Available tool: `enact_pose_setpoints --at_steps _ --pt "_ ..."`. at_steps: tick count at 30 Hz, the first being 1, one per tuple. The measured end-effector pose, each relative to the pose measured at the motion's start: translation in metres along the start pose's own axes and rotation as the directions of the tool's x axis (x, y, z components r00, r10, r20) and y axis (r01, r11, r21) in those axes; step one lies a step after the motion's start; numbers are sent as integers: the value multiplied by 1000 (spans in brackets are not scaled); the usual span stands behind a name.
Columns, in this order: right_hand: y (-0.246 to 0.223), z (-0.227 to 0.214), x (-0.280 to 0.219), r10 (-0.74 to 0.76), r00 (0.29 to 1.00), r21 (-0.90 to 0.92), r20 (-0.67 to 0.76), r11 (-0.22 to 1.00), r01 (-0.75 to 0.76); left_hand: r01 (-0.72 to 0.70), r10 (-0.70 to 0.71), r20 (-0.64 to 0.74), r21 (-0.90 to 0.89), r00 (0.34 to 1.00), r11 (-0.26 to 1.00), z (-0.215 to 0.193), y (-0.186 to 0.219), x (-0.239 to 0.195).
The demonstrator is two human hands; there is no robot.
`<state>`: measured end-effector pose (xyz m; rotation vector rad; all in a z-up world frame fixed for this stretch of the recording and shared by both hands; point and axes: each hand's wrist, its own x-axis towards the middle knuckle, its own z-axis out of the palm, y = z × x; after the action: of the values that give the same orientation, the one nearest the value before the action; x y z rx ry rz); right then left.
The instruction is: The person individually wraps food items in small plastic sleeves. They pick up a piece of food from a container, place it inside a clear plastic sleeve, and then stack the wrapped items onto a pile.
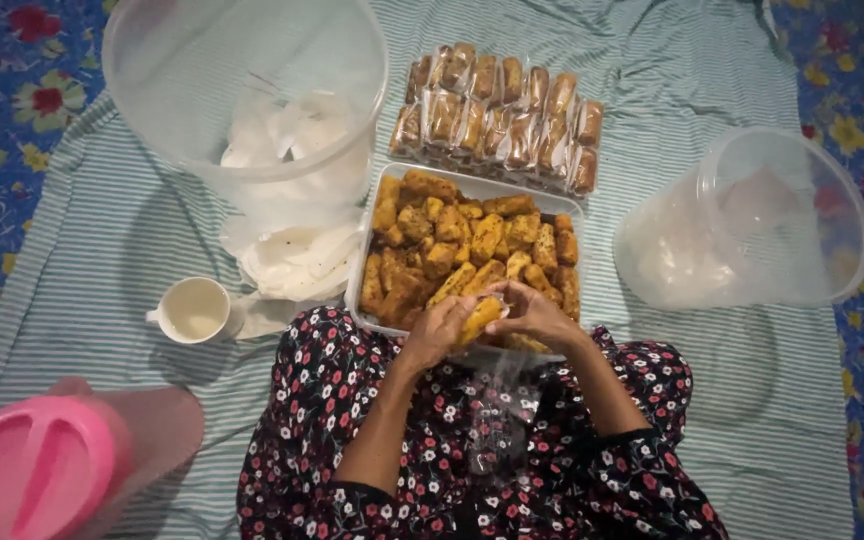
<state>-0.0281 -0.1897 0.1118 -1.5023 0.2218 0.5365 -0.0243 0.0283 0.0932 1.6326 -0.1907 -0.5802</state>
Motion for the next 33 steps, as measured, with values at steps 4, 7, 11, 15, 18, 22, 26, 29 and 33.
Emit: enact_pose_setpoints --at_steps 4,7,11,15,18,22,26,29,33 --pt "11 -17 4 0 999 -21 -47 1000 -1 -133 136 -45 67 990 989 1 -3 -5" --pt "11 -17 7 -11 997 -13 -75 1000 10 -336 343 20 254 939 907 6 -37 12" --pt "2 -11 2 32 994 45 -105 999 -27 -361 387 40 461 921 811 14 -83 29" --pt "-6 -7 0 13 991 63 -135 998 -4 -280 356 -15 588 934 759 20 -110 42" --pt "-25 0 -9 30 985 84 -169 996 -16 -276 395 -84 586 915 762 16 -95 36" --pt "-22 -7 0 9 984 45 -178 999 -1 -269 385 -130 518 914 812 11 -72 32" --pt "-12 -23 3 -19 965 16 -263 1000 25 -287 430 -208 490 878 823 5 -68 35" --pt "-10 -35 -4 -106 938 -77 -330 993 85 -268 429 -274 472 861 840 -1 -73 38" --pt "-7 -45 -32 -156 906 -278 -393 959 45 -204 420 -339 520 842 830 -4 -77 37"
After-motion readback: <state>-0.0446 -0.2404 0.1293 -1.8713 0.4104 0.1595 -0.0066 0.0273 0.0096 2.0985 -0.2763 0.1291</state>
